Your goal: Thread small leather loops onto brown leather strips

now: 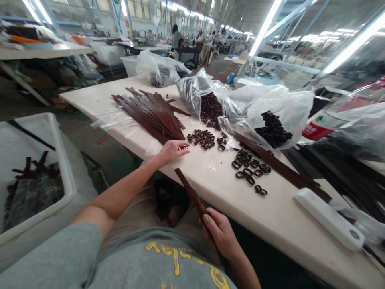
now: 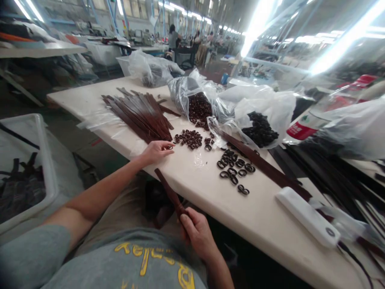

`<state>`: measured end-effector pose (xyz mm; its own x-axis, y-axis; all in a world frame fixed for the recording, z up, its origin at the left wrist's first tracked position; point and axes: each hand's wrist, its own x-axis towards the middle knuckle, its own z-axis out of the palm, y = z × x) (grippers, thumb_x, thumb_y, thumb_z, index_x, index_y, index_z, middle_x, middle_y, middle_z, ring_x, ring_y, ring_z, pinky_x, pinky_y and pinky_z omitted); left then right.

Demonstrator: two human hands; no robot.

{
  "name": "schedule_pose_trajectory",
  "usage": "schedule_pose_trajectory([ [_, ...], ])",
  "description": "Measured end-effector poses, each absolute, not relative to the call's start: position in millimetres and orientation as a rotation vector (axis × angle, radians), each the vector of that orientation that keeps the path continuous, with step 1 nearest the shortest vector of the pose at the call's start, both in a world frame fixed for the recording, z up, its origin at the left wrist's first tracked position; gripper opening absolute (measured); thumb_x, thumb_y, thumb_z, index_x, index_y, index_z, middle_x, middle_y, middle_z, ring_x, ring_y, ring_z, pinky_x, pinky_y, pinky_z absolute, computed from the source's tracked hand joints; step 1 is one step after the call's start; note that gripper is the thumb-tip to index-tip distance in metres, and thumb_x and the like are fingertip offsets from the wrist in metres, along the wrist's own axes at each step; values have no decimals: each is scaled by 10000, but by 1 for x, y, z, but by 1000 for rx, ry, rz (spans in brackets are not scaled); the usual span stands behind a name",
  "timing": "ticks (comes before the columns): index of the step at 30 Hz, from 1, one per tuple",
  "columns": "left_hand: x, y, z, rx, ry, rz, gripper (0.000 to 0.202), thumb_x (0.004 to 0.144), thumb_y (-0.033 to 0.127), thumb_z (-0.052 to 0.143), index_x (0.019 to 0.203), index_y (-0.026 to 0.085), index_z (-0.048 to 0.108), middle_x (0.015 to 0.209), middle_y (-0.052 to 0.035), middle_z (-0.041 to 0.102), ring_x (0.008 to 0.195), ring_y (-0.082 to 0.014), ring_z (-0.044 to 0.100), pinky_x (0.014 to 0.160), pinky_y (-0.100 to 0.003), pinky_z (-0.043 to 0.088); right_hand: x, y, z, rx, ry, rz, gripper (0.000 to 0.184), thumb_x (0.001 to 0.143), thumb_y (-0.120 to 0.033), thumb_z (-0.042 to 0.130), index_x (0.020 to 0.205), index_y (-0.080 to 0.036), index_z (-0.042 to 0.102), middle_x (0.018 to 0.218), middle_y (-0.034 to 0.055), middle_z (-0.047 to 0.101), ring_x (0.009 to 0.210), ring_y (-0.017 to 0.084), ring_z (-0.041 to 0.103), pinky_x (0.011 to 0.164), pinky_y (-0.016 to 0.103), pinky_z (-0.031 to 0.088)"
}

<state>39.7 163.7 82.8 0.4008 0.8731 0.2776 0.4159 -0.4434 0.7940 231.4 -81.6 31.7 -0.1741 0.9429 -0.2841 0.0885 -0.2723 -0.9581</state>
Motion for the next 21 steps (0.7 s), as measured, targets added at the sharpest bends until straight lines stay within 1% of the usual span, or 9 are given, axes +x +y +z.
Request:
schedule_pose_trajectory([
  [3,52,157,81,2266,1095,1011,425,739,240,721,1157,178,672,909,-43,670,663,-120,574,675,-250,469,232,-78,39,-1345,-1178,1493,419,913,-576,498,818,-172,555,497,-63,491,371,64,384,372,179,284],
  [5,51,140,80,2229,1074,1078,336,824,259,634,1147,176,675,911,-51,672,719,-133,592,710,-256,476,234,-77,43,-1306,-1133,1502,423,901,-582,514,819,-169,561,495,-59,502,368,63,393,371,177,284],
  [7,46,117,78,2101,1030,1060,282,853,252,585,1095,162,698,877,-53,682,762,-147,605,725,-261,480,236,-76,46,-1271,-1081,1535,431,891,-588,525,811,-166,563,490,-58,507,359,61,392,362,174,272],
  [9,39,92,76,1906,908,903,315,838,251,600,1125,152,684,874,-56,697,765,-154,619,707,-263,488,236,-75,47,-1234,-1039,1569,431,893,-584,526,804,-164,564,483,-58,505,352,58,387,356,171,268],
  [11,34,69,72,1653,742,682,421,808,272,649,1211,153,632,916,-67,713,765,-157,638,689,-260,500,235,-73,48,-1188,-1017,1615,420,907,-566,518,807,-161,569,481,-58,506,352,57,390,359,169,275],
  [13,33,50,68,1432,623,526,516,754,290,721,1240,160,609,951,-75,718,776,-159,651,684,-252,508,230,-70,49,-1136,-1011,1687,415,917,-556,511,808,-161,574,476,-58,506,347,56,385,355,167,270],
  [15,36,37,64,1300,579,462,545,690,304,784,1195,158,641,908,-62,714,735,-146,647,646,-227,502,225,-69,48,-1098,-1005,1766,425,910,-568,519,795,-162,572,468,-59,503,337,54,369,344,167,254],
  [18,41,24,61,1215,596,438,480,652,349,814,1064,130,699,747,-28,684,584,-104,591,536,-191,465,217,-69,48,-1097,-968,1830,456,887,-600,536,769,-161,568,462,-59,498,332,52,353,334,167,244],
  [21,45,17,61,1178,615,428,417,626,354,828,951,120,713,675,-19,671,527,-94,558,499,-190,451,215,-71,48,-1111,-920,1869,470,877,-618,537,782,-159,575,474,-58,501,337,50,348,332,166,238],
])
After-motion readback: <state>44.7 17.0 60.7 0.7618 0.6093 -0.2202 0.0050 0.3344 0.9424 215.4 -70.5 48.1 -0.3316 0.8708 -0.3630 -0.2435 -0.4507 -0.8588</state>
